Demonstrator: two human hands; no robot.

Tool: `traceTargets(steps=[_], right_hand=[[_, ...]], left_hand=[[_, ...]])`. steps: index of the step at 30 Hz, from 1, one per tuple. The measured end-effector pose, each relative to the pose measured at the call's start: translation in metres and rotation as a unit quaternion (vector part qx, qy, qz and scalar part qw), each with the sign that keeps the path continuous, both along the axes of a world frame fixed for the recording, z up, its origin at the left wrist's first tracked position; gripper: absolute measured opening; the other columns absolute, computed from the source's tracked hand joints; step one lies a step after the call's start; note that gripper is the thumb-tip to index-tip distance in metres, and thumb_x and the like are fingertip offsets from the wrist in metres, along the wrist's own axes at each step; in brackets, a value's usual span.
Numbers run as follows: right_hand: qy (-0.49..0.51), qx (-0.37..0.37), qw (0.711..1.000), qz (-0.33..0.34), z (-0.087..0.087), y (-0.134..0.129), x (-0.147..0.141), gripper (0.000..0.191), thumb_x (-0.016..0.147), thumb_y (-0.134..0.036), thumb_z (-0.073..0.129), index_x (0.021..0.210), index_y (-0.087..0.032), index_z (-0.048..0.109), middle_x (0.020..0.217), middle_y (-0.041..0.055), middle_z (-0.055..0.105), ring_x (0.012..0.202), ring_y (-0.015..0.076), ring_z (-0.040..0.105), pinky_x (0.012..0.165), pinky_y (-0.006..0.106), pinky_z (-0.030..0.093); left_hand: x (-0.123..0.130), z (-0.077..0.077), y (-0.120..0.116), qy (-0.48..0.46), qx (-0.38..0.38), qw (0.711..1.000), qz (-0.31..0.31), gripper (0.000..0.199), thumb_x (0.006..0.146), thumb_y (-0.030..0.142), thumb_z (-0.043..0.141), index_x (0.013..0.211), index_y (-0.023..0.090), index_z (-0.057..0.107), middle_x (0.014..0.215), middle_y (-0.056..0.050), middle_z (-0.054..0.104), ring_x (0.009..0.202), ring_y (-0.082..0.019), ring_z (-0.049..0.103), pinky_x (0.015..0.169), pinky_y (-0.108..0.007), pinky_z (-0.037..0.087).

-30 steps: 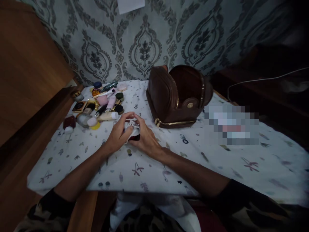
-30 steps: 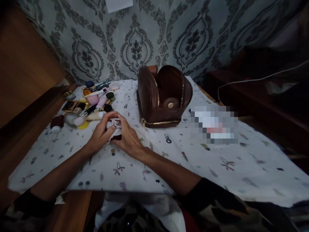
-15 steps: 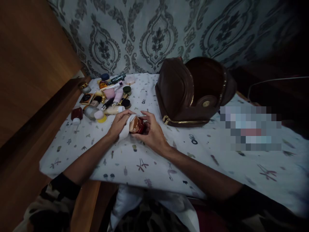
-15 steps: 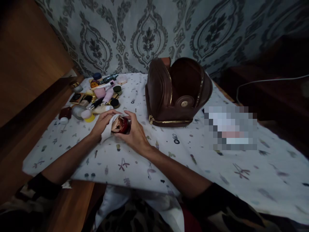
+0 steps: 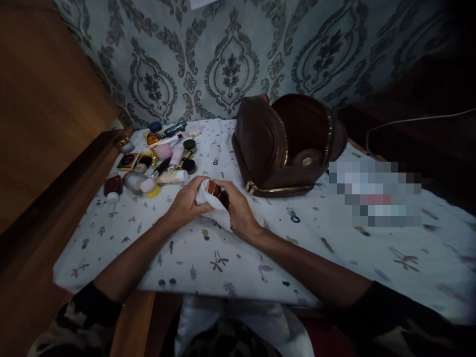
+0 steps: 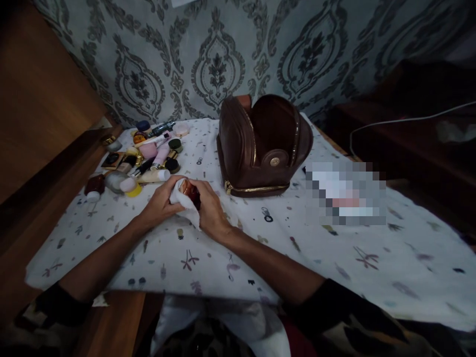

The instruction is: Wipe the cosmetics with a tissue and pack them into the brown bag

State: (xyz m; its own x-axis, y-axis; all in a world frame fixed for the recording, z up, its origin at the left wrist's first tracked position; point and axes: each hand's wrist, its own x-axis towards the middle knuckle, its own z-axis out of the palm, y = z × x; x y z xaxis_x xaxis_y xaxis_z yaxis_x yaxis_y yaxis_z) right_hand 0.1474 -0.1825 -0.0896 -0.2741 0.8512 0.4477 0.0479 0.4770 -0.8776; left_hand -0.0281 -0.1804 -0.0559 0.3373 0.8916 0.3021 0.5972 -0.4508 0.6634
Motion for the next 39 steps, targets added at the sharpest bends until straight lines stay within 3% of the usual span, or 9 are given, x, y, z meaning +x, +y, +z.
traceTargets(steps=[4, 7, 13, 17, 20, 24, 29, 34, 39], right_hand=[[0.034, -0.020, 0.999, 0.000, -0.002, 0.001, 0.000, 0.040, 0.082, -0.029, 0.067, 0.122, -0.027, 0.063, 0.109, 0.0079, 0.055, 0.101, 0.0239, 0.058, 0.091, 0.042, 0.050], [0.069, -0.090, 0.992, 0.050, 0.000, 0.005, 0.001, 0.054, 0.069, -0.035, 0.082, 0.120, -0.026, 0.067, 0.108, 0.0059, 0.055, 0.101, 0.0226, 0.059, 0.094, 0.040, 0.051], [0.162, -0.278, 0.937, 0.134, 0.015, 0.008, 0.008, 0.066, 0.049, -0.031, 0.093, 0.110, -0.024, 0.066, 0.109, 0.0016, 0.063, 0.090, 0.0172, 0.065, 0.086, 0.034, 0.054], [0.223, -0.314, 0.914, 0.131, 0.021, 0.005, 0.010, 0.051, 0.049, -0.029, 0.093, 0.088, -0.022, 0.062, 0.093, -0.0014, 0.066, 0.079, 0.0130, 0.063, 0.075, 0.027, 0.053], [0.233, -0.344, 0.894, 0.168, 0.023, 0.005, 0.010, 0.046, 0.054, -0.034, 0.090, 0.087, -0.021, 0.061, 0.087, -0.0010, 0.066, 0.077, 0.0133, 0.062, 0.072, 0.027, 0.052], [0.210, -0.302, 0.919, 0.141, 0.021, 0.005, 0.009, 0.044, 0.050, -0.025, 0.087, 0.085, -0.020, 0.060, 0.083, -0.0030, 0.062, 0.078, 0.0131, 0.059, 0.076, 0.027, 0.050], [0.111, -0.260, 0.952, 0.120, 0.021, 0.004, 0.010, 0.048, 0.050, -0.024, 0.086, 0.091, -0.019, 0.062, 0.085, -0.0019, 0.063, 0.085, 0.0175, 0.060, 0.080, 0.031, 0.050], [0.124, -0.289, 0.943, 0.111, 0.020, 0.006, 0.010, 0.074, 0.044, -0.022, 0.089, 0.111, -0.023, 0.057, 0.100, -0.0001, 0.065, 0.087, 0.0170, 0.064, 0.083, 0.032, 0.052], [0.167, -0.313, 0.923, 0.151, 0.019, 0.005, 0.010, 0.057, 0.047, -0.027, 0.090, 0.090, -0.022, 0.054, 0.085, -0.0031, 0.064, 0.076, 0.0142, 0.063, 0.074, 0.029, 0.052]], left_hand=[[-0.001, 0.001, 0.000, 0.040, 0.008, 0.999, 0.033, 0.047, 0.077, 0.062, 0.063, 0.097, 0.020, 0.055, 0.080, 0.000, 0.061, 0.074, -0.021, 0.057, 0.067, -0.030, 0.040], [-0.004, 0.001, 0.002, 0.001, 0.004, 1.000, 0.020, 0.048, 0.074, 0.065, 0.060, 0.088, 0.020, 0.052, 0.070, 0.004, 0.055, 0.064, -0.016, 0.050, 0.062, -0.028, 0.036], [-0.004, -0.001, 0.002, -0.108, -0.006, 0.994, 0.031, 0.038, 0.072, 0.052, 0.068, 0.074, 0.020, 0.047, 0.064, 0.007, 0.044, 0.061, -0.011, 0.039, 0.058, -0.024, 0.032], [-0.003, -0.006, 0.003, -0.177, -0.002, 0.983, 0.040, 0.032, 0.075, 0.045, 0.064, 0.070, 0.021, 0.043, 0.063, 0.006, 0.041, 0.059, -0.011, 0.037, 0.056, -0.024, 0.032], [-0.005, -0.009, 0.005, -0.199, -0.006, 0.979, 0.049, 0.029, 0.077, 0.045, 0.059, 0.071, 0.021, 0.045, 0.064, 0.005, 0.043, 0.060, -0.013, 0.040, 0.055, -0.025, 0.034], [-0.002, -0.008, 0.004, -0.160, 0.007, 0.984, 0.074, 0.029, 0.079, 0.047, 0.058, 0.071, 0.021, 0.046, 0.067, 0.004, 0.044, 0.064, -0.014, 0.043, 0.058, -0.025, 0.037], [0.004, -0.001, -0.003, -0.082, -0.029, 0.996, 0.029, 0.035, 0.073, 0.047, 0.065, 0.093, 0.019, 0.058, 0.072, 0.004, 0.055, 0.071, -0.017, 0.051, 0.065, -0.026, 0.042], [0.002, 0.001, -0.001, -0.105, -0.048, 0.993, -0.019, 0.042, 0.074, 0.042, 0.069, 0.108, 0.018, 0.065, 0.092, -0.002, 0.068, 0.085, -0.021, 0.060, 0.077, -0.030, 0.048], [-0.001, 0.000, 0.005, -0.174, -0.059, 0.983, 0.002, 0.040, 0.071, 0.050, 0.074, 0.093, 0.016, 0.069, 0.090, -0.005, 0.071, 0.080, -0.021, 0.063, 0.074, -0.031, 0.050]])
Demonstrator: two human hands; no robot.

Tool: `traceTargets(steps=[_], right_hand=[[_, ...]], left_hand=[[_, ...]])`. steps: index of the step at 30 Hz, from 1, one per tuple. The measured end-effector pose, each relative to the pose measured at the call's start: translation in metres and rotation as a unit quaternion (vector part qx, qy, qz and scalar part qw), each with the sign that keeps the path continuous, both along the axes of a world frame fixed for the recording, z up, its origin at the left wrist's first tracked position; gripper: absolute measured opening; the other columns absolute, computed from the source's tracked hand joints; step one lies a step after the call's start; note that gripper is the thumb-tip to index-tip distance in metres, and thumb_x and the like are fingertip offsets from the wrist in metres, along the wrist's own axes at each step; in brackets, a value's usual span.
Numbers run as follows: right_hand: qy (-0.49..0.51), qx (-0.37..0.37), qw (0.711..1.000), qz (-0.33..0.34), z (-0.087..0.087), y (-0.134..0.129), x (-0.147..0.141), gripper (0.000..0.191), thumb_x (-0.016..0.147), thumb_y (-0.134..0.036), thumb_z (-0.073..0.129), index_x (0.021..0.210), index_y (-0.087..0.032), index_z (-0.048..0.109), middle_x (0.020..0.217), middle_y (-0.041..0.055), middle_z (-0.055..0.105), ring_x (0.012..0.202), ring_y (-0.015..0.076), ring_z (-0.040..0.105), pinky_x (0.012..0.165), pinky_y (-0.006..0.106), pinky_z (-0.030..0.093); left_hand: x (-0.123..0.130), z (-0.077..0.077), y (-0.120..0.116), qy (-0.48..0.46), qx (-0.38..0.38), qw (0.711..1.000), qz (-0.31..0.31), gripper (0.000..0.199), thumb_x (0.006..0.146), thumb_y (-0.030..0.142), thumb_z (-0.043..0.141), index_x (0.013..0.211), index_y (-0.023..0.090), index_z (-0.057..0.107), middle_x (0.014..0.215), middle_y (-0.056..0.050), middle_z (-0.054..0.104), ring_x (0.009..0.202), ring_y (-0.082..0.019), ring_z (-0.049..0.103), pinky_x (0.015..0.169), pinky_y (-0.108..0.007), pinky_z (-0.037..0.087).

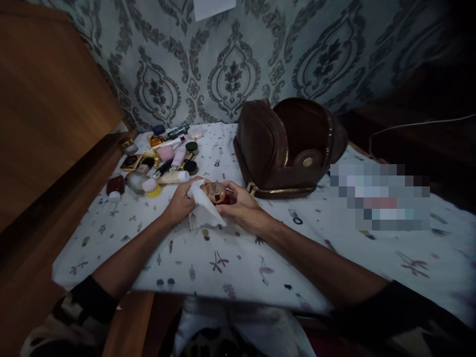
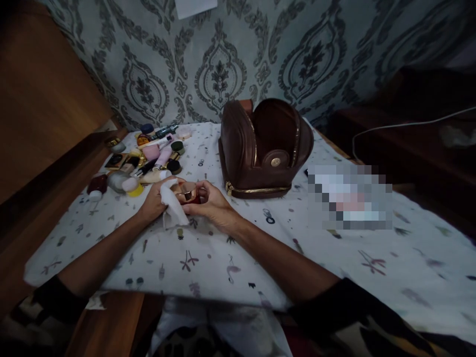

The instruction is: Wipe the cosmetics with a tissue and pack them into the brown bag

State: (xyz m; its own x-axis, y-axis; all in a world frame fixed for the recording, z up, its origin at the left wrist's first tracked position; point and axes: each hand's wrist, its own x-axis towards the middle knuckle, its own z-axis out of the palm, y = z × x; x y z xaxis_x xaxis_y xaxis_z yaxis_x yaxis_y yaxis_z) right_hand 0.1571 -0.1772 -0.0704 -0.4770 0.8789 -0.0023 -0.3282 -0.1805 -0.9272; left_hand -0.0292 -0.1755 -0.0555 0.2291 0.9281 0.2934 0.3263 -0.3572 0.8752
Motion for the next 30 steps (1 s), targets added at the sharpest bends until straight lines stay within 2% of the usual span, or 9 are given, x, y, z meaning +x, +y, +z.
traceTargets(steps=[4, 8, 11, 15, 20, 23, 25, 27, 30], right_hand=[[0.057, -0.021, 0.997, 0.041, 0.003, -0.003, 0.002, 0.041, 0.056, -0.030, 0.086, 0.084, -0.020, 0.057, 0.080, -0.0029, 0.060, 0.074, 0.0133, 0.061, 0.074, 0.031, 0.053], [0.073, -0.019, 0.994, 0.073, 0.005, -0.005, 0.003, 0.035, 0.061, -0.028, 0.084, 0.086, -0.019, 0.061, 0.082, -0.0014, 0.063, 0.078, 0.0147, 0.063, 0.085, 0.035, 0.053], [0.062, -0.007, 0.994, 0.091, 0.004, -0.005, 0.001, 0.046, 0.060, -0.028, 0.085, 0.100, -0.019, 0.064, 0.096, 0.0027, 0.069, 0.092, 0.0185, 0.066, 0.094, 0.038, 0.050], [0.029, -0.008, 0.998, 0.055, -0.002, -0.003, 0.001, 0.076, 0.055, -0.026, 0.088, 0.123, -0.025, 0.054, 0.097, 0.0011, 0.070, 0.094, 0.0202, 0.068, 0.089, 0.037, 0.053], [-0.014, -0.006, 0.999, 0.044, -0.006, -0.001, 0.002, 0.096, 0.050, -0.026, 0.092, 0.133, -0.025, 0.043, 0.099, 0.0017, 0.072, 0.091, 0.0196, 0.070, 0.086, 0.036, 0.055], [-0.032, 0.005, 0.998, 0.053, -0.003, -0.003, 0.002, 0.119, 0.051, -0.024, 0.092, 0.149, -0.024, 0.025, 0.099, 0.0025, 0.072, 0.088, 0.0194, 0.071, 0.086, 0.037, 0.056], [-0.055, 0.017, 0.997, 0.051, -0.001, -0.005, 0.001, 0.129, 0.050, -0.023, 0.093, 0.154, -0.023, 0.016, 0.098, 0.0030, 0.071, 0.089, 0.0198, 0.071, 0.086, 0.038, 0.056], [-0.081, 0.043, 0.995, 0.050, -0.002, -0.007, 0.000, 0.131, 0.051, -0.025, 0.093, 0.156, -0.022, 0.014, 0.098, 0.0038, 0.071, 0.090, 0.0210, 0.071, 0.086, 0.039, 0.057], [-0.090, 0.080, 0.991, 0.055, -0.005, -0.010, -0.002, 0.127, 0.055, -0.026, 0.091, 0.157, -0.024, 0.014, 0.103, 0.0060, 0.070, 0.092, 0.0231, 0.071, 0.087, 0.042, 0.058]], left_hand=[[-0.004, -0.007, 0.004, -0.052, -0.005, 0.998, 0.026, 0.046, 0.074, 0.060, 0.067, 0.086, 0.016, 0.068, 0.079, -0.004, 0.069, 0.071, -0.019, 0.061, 0.064, -0.030, 0.049], [-0.003, -0.011, 0.005, -0.072, -0.038, 0.993, 0.083, 0.039, 0.081, 0.056, 0.060, 0.075, 0.018, 0.063, 0.063, 0.000, 0.061, 0.060, -0.016, 0.054, 0.058, -0.028, 0.045], [0.001, -0.009, 0.004, -0.071, -0.012, 0.995, 0.074, 0.027, 0.082, 0.045, 0.059, 0.084, 0.018, 0.064, 0.078, -0.002, 0.066, 0.073, -0.018, 0.059, 0.069, -0.030, 0.048], [0.004, -0.003, 0.001, -0.034, 0.027, 0.996, 0.072, 0.029, 0.077, 0.034, 0.062, 0.102, 0.020, 0.059, 0.098, -0.003, 0.065, 0.091, -0.020, 0.058, 0.080, -0.030, 0.047], [0.002, -0.002, 0.002, -0.018, -0.028, 0.999, 0.034, 0.023, 0.070, 0.038, 0.067, 0.081, 0.020, 0.059, 0.078, 0.001, 0.060, 0.076, -0.018, 0.055, 0.071, -0.029, 0.045], [0.002, -0.003, 0.002, -0.051, -0.124, 0.991, 0.010, 0.036, 0.078, 0.055, 0.058, 0.071, 0.020, 0.058, 0.065, 0.001, 0.056, 0.062, -0.016, 0.051, 0.058, -0.028, 0.041], [0.004, -0.001, -0.001, -0.040, -0.147, 0.988, -0.005, 0.049, 0.086, 0.063, 0.046, 0.066, 0.019, 0.057, 0.061, 0.000, 0.054, 0.058, -0.016, 0.048, 0.056, -0.029, 0.040], [0.005, 0.005, -0.006, 0.004, -0.101, 0.994, -0.040, 0.053, 0.088, 0.065, 0.045, 0.065, 0.019, 0.057, 0.066, -0.001, 0.054, 0.063, -0.016, 0.051, 0.060, -0.030, 0.042], [0.006, 0.016, -0.012, 0.069, -0.001, 0.992, -0.102, 0.044, 0.085, 0.059, 0.056, 0.072, 0.018, 0.064, 0.081, -0.004, 0.059, 0.078, -0.019, 0.057, 0.075, -0.031, 0.046]])
